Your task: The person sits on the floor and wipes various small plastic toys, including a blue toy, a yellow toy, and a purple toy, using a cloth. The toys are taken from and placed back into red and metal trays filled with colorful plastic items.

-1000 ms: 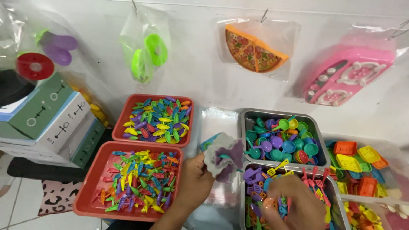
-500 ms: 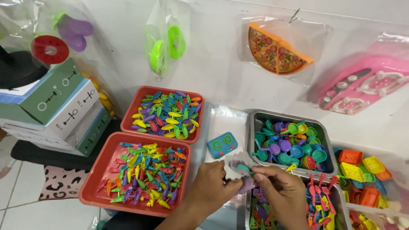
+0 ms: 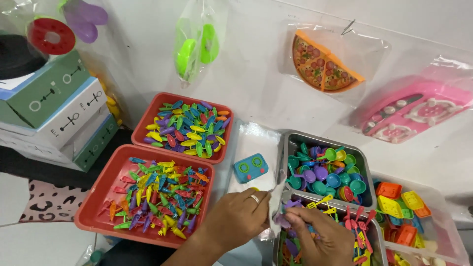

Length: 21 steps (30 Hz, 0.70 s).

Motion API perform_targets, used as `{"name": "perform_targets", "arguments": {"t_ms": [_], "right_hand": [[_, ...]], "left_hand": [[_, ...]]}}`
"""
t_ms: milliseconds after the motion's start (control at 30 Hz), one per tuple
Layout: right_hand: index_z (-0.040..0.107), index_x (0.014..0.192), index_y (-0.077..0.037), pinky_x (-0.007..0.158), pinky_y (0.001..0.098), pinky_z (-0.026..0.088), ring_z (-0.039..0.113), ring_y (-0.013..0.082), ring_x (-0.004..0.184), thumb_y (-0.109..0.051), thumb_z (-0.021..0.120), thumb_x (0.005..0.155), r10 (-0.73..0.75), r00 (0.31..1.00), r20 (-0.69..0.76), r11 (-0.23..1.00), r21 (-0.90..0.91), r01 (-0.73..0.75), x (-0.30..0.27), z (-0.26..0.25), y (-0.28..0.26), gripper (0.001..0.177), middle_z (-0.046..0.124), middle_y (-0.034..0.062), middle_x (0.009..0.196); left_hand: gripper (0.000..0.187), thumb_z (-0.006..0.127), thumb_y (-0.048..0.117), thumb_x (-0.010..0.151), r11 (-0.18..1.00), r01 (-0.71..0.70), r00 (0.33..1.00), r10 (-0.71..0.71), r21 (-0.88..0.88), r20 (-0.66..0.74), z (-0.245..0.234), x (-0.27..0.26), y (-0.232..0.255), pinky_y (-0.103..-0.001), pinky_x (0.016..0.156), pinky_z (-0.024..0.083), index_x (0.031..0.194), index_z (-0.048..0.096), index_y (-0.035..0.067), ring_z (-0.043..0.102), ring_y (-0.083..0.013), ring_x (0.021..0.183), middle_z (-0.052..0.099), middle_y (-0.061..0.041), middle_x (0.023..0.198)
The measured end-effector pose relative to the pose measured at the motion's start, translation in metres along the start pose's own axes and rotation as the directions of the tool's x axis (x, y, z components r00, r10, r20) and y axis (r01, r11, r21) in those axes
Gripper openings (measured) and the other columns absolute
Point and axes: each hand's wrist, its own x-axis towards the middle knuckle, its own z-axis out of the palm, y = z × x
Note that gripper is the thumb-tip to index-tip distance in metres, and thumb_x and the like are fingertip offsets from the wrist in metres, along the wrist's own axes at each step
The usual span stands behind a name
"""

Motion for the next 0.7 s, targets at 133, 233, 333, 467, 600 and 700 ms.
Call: {"name": "perform_targets", "arguments": {"t_ms": [133, 233, 333, 467, 600, 700], "right_hand": [[0.083, 0.087, -0.008, 0.053, 0.0225, 0.056, 0.071, 0.0089, 0.055, -0.014, 0.083, 0.073, -0.008, 0.993, 0.114, 0.989, -0.146, 0.025, 0.000, 0.001, -0.006, 0.015, 0.085, -0.0016, 0.077], [0.082, 0.088, -0.002, 0.058, 0.0214, 0.057, 0.073, 0.0106, 0.060, -0.003, 0.081, 0.072, -0.076, 0.995, 0.065, 0.996, 0.043, 0.073, 0.002, 0.003, -0.014, 0.016, 0.084, 0.0032, 0.079], [0.082, 0.091, 0.002, 0.061, 0.0236, 0.055, 0.071, 0.0146, 0.067, 0.004, 0.076, 0.075, 0.040, 0.998, 0.042, 0.981, 0.189, -0.047, 0.005, 0.001, -0.009, 0.017, 0.083, 0.0092, 0.084], [0.082, 0.095, 0.001, 0.061, 0.0229, 0.050, 0.068, 0.0131, 0.066, 0.005, 0.075, 0.074, -0.063, 0.989, 0.135, 0.946, 0.325, 0.015, 0.001, 0.014, -0.002, 0.022, 0.081, 0.0061, 0.081], [0.080, 0.091, -0.001, 0.059, 0.0223, 0.051, 0.068, 0.0129, 0.062, -0.002, 0.077, 0.074, -0.144, 0.990, 0.005, 0.980, 0.144, 0.141, -0.008, 0.024, -0.012, 0.018, 0.080, 0.0053, 0.078], [0.078, 0.088, -0.002, 0.054, 0.0224, 0.049, 0.065, 0.0136, 0.056, -0.005, 0.078, 0.073, -0.203, 0.978, -0.050, 0.979, 0.021, 0.204, -0.012, 0.031, -0.008, 0.014, 0.076, 0.0047, 0.075]], "left_hand": [[0.032, 0.078, 0.030, 0.086, 0.996, -0.087, 0.992, 0.085, 0.022, 0.093, 0.006, -0.005, -0.005, -0.035, 0.054, 0.048, 0.088, 0.071, -0.001, 0.064, -0.0264, 0.070, 0.069, -0.013, 0.086], [0.033, 0.078, 0.030, 0.088, 0.981, -0.173, 0.984, 0.176, 0.088, -0.030, -0.005, -0.001, -0.015, -0.032, 0.064, 0.051, 0.107, 0.071, 0.004, 0.069, -0.0204, 0.091, 0.069, -0.005, 0.101], [0.024, 0.080, 0.016, 0.084, 0.997, -0.069, 0.983, 0.072, 0.020, -0.167, -0.027, 0.014, -0.005, -0.032, 0.061, 0.052, 0.096, 0.070, -0.002, 0.069, -0.0205, 0.074, 0.074, -0.010, 0.093], [0.022, 0.081, 0.002, 0.068, 0.980, 0.090, 0.932, -0.145, -0.176, -0.333, -0.015, 0.014, 0.012, -0.032, 0.049, 0.044, 0.088, 0.071, -0.003, 0.059, -0.0210, 0.055, 0.070, -0.009, 0.078], [0.005, 0.070, 0.001, 0.077, 0.626, 0.396, 0.732, -0.657, -0.671, -0.180, 0.019, 0.001, 0.020, -0.028, 0.045, 0.043, 0.081, 0.070, -0.003, 0.054, -0.0138, 0.051, 0.069, -0.008, 0.066], [0.016, 0.058, 0.003, 0.093, 0.317, 0.495, 0.631, -0.771, -0.809, 0.084, 0.039, -0.009, 0.019, -0.027, 0.049, 0.044, 0.083, 0.068, -0.003, 0.053, -0.0100, 0.056, 0.067, -0.006, 0.068]]}}
